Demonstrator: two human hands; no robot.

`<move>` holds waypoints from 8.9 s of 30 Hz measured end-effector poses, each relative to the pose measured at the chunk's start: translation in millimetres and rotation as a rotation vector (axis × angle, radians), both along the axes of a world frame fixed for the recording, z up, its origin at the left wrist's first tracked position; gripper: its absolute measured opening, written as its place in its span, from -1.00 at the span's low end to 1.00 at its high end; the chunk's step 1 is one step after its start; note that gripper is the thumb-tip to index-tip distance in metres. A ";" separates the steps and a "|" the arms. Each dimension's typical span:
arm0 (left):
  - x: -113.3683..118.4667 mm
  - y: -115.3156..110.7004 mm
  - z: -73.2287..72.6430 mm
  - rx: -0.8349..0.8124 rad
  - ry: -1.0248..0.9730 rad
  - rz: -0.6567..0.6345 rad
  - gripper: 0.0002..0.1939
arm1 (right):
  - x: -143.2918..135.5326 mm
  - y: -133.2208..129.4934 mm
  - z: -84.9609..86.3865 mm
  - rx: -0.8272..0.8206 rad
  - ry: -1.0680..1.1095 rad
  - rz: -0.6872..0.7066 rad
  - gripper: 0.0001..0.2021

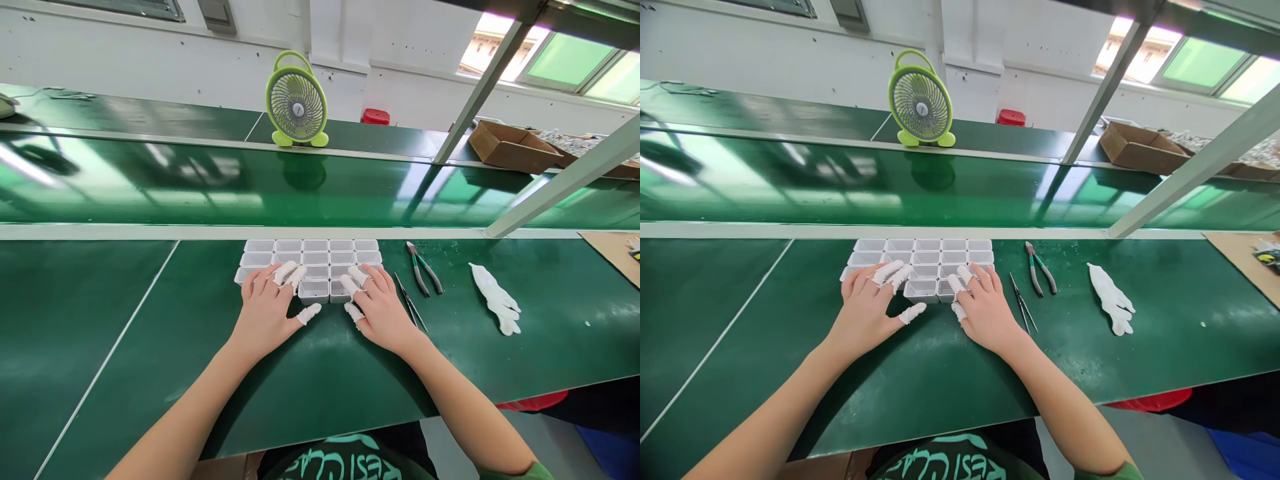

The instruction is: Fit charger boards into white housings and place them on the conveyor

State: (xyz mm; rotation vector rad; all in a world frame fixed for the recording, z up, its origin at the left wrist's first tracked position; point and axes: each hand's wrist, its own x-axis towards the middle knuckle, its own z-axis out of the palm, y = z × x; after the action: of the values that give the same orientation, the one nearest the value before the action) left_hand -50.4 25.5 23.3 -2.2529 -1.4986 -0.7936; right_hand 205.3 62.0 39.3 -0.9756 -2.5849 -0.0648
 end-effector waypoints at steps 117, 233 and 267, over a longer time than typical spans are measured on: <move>-0.7 0.9 -16.4 -0.167 0.157 -0.062 -0.78 | 37.4 13.0 26.9 -0.269 -0.082 -0.040 -0.62; 9.2 10.4 -15.6 -0.084 0.124 -0.023 -0.74 | 25.6 17.7 13.9 -0.263 0.006 -0.085 -0.50; 13.5 9.3 -10.2 -0.192 0.128 -0.001 -0.75 | 22.2 16.4 15.5 -0.272 0.023 -0.090 -0.62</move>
State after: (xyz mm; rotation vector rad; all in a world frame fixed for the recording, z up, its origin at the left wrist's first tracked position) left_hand -37.0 34.8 13.1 -2.3908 -1.5729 -0.5138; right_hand 227.5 78.4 54.8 -1.1788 -2.5722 0.2804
